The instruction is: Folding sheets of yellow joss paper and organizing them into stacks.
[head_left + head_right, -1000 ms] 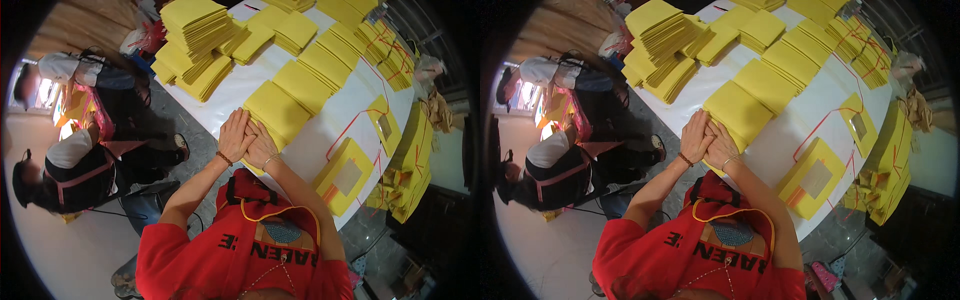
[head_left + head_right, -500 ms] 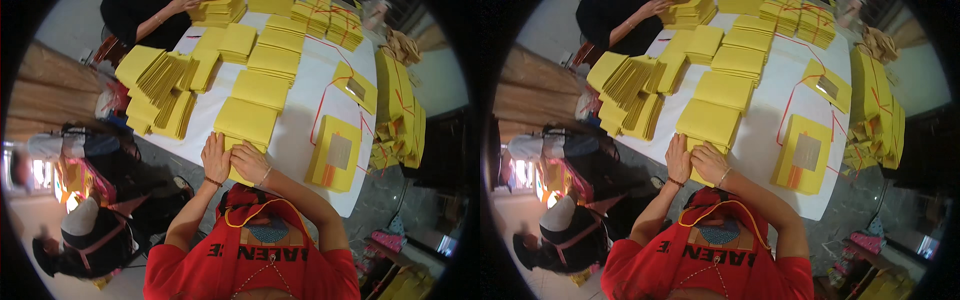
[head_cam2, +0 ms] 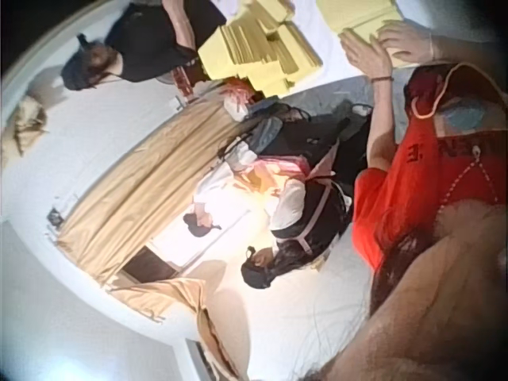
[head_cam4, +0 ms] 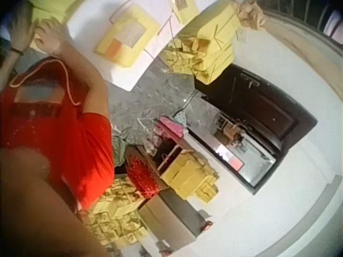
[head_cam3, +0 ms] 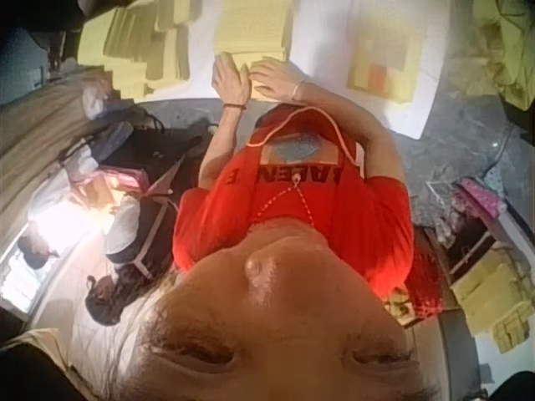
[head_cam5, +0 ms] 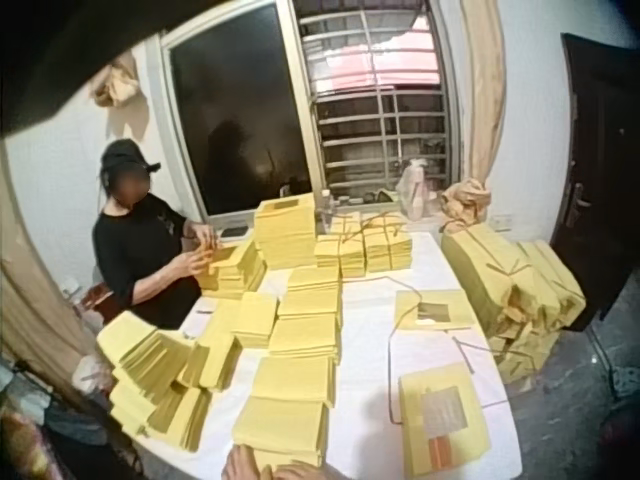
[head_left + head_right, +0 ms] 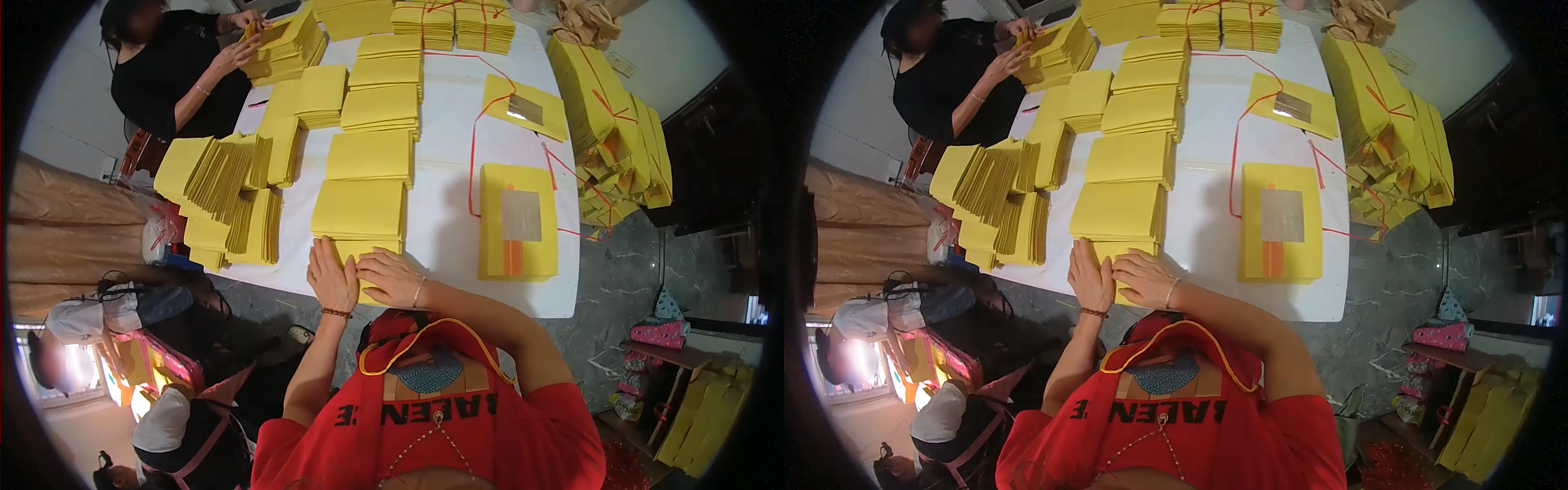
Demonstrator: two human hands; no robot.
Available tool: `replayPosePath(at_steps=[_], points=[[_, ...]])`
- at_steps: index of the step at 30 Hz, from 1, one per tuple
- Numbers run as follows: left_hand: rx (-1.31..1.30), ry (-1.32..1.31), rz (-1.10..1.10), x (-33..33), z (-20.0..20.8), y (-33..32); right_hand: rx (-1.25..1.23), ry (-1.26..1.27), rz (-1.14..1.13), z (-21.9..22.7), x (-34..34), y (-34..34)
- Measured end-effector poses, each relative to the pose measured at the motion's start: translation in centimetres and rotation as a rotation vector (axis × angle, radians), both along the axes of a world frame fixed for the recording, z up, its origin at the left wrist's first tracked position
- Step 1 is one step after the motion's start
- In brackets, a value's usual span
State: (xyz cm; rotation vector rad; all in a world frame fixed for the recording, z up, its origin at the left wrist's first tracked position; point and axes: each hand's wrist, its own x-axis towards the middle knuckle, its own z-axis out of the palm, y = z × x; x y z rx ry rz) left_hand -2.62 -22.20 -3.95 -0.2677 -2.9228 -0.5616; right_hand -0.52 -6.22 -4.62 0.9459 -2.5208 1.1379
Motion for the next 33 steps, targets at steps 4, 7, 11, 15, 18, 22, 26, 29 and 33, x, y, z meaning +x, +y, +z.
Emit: replayPosePath(at_steps=[4,7,11,15,18,22,26,29,33], points=[[-0.113,0.022,0.041,-0.1,0.7,-0.1,-0.086,-0.001,0.025,1.5,0.6,1.6],[-0.128,0.051,0.07,0.1,1.7,0.4,-0.254,-0.049,-0.107,4.6,2.3,6.4],[0.022,0.171,0.072,1.0,4.1,0.6,-0.336,-0.015,-0.497,4.9,5.2,15.8],[0.435,0.2,-0.209,4.1,8.0,6.6,-0.78,-0.387,-0.899,3.8,9.0,24.8],[1.069,-0.467,-0.279,5.6,4.5,13.8,-0.873,-0.56,-1.1,1.8,10.2,28.6],[1.13,-0.734,-0.131,4.6,-4.7,21.2,-1.015,-0.904,-1.113,-0.6,10.3,28.8],[0.976,-0.67,-0.153,4.8,-2.8,24.9,-0.989,-0.839,-0.937,-2.1,10.5,27.8],[0.973,-0.601,-0.202,5.0,-2.8,26.7,-0.971,-0.758,-0.908,-3.7,10.8,28.9],[0.906,-0.507,-0.317,5.9,-3.5,28.6,-0.961,-0.749,-0.932,-2.8,11.5,31.2]])
